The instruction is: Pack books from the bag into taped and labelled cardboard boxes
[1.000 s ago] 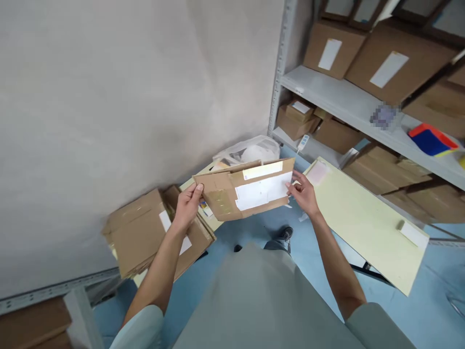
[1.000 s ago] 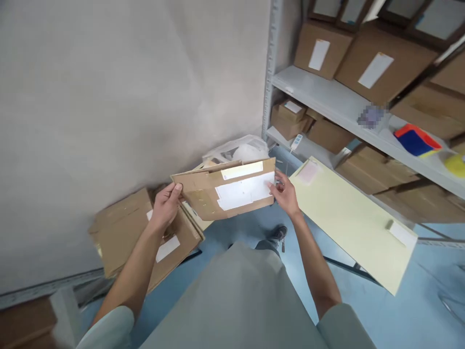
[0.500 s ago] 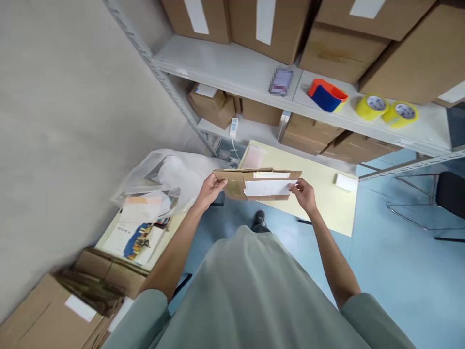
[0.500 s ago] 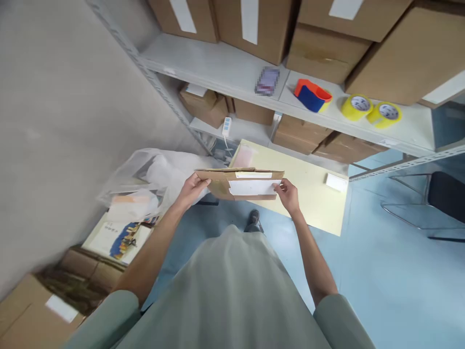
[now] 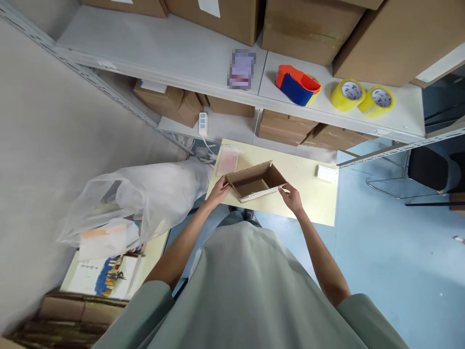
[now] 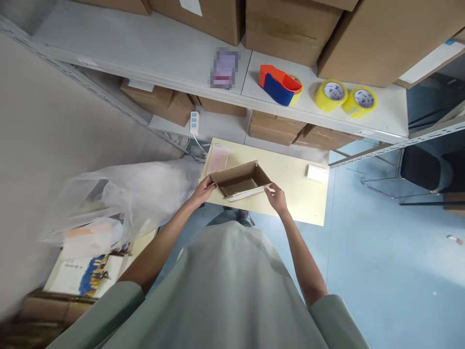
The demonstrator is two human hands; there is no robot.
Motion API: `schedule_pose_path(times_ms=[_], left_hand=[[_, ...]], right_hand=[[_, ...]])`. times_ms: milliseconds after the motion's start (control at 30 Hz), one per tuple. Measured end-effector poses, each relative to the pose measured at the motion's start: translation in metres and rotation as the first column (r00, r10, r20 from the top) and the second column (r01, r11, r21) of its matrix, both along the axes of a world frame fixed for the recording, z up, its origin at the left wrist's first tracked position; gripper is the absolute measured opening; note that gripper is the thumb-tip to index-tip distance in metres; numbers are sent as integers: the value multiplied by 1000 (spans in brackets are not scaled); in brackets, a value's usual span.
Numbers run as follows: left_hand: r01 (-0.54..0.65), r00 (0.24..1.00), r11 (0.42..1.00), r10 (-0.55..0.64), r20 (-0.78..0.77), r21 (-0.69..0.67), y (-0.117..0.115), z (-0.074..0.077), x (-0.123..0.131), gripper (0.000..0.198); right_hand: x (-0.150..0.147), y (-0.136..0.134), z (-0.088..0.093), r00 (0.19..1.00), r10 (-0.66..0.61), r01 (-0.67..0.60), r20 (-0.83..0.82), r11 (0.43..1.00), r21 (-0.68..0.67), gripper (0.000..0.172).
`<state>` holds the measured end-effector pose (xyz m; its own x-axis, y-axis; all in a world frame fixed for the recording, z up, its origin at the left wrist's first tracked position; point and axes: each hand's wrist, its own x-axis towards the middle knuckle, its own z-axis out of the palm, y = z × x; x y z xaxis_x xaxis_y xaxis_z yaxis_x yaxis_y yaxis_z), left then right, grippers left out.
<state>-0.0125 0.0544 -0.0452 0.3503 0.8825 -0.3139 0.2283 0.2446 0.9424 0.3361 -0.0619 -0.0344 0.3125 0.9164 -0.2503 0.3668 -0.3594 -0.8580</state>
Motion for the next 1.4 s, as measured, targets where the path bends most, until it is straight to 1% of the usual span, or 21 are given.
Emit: schedule_pose_path(times_ms=[133, 267, 367, 467, 533, 600, 667, 733, 867, 967, 1067, 1167, 1267, 1333, 1400], left_hand=[[96, 994, 994, -98, 50, 47, 16, -6, 4, 63], [152, 988, 988, -152, 6, 4, 30, -13, 11, 59], [136, 990, 991, -136, -26, -14, 40, -21, 15, 58], [98, 995, 994, -99, -13, -57, 44, -29, 15, 62], [76, 997, 992, -75, 11, -106, 42, -33, 12, 65], [77, 996, 985, -68, 62, -156, 36, -33, 7, 66], [90, 992, 972, -68, 108, -215, 28, -29, 2, 63], [69, 993, 957, -38, 115, -282, 19, -22, -1, 61], [-78, 987, 930, 122, 100, -358, 4, -6, 8, 72], [-168, 975, 921, 209, 81, -351, -4, 8, 22, 82], [-189, 976, 934, 212, 47, -304, -10, 22, 36, 87], [-210, 974, 939, 226, 26, -274, -14, 32, 45, 90], [-253, 963, 930, 268, 22, -265, -17, 35, 54, 94], [-270, 960, 927, 280, 0, -261, -17, 33, 60, 94], [-270, 962, 928, 272, -27, -257, -15, 28, 66, 93]], right_hand=[[-6, 1, 2, 995, -7, 5, -97, 1000, -20, 56], [-10, 0, 6, 990, -7, -2, -141, 998, -59, 58], [-12, 0, 6, 988, -54, 46, -143, 997, -65, 58], [-11, 2, 9, 980, -121, 113, -158, 992, -61, 67], [-8, 4, 12, 979, -141, 132, -149, 989, -66, 72], [-4, 8, 16, 981, -135, 125, -136, 989, -83, 74], [1, 15, 21, 981, -119, 104, -154, 989, -105, 74], [6, 24, 24, 973, -95, 66, -212, 988, -138, 74], [15, 43, 24, 952, 3, -72, -308, 974, -213, 71], [21, 53, 20, 935, 63, -147, -350, 965, -217, 74], [31, 55, 22, 923, 66, -153, -378, 967, -204, 74], [45, 51, 31, 921, 64, -154, -385, 966, -206, 71], [58, 45, 36, 919, 70, -164, -388, 963, -216, 71], [63, 41, 33, 923, 69, -161, -378, 963, -217, 72], [63, 39, 26, 932, 60, -147, -356, 964, -223, 74]])
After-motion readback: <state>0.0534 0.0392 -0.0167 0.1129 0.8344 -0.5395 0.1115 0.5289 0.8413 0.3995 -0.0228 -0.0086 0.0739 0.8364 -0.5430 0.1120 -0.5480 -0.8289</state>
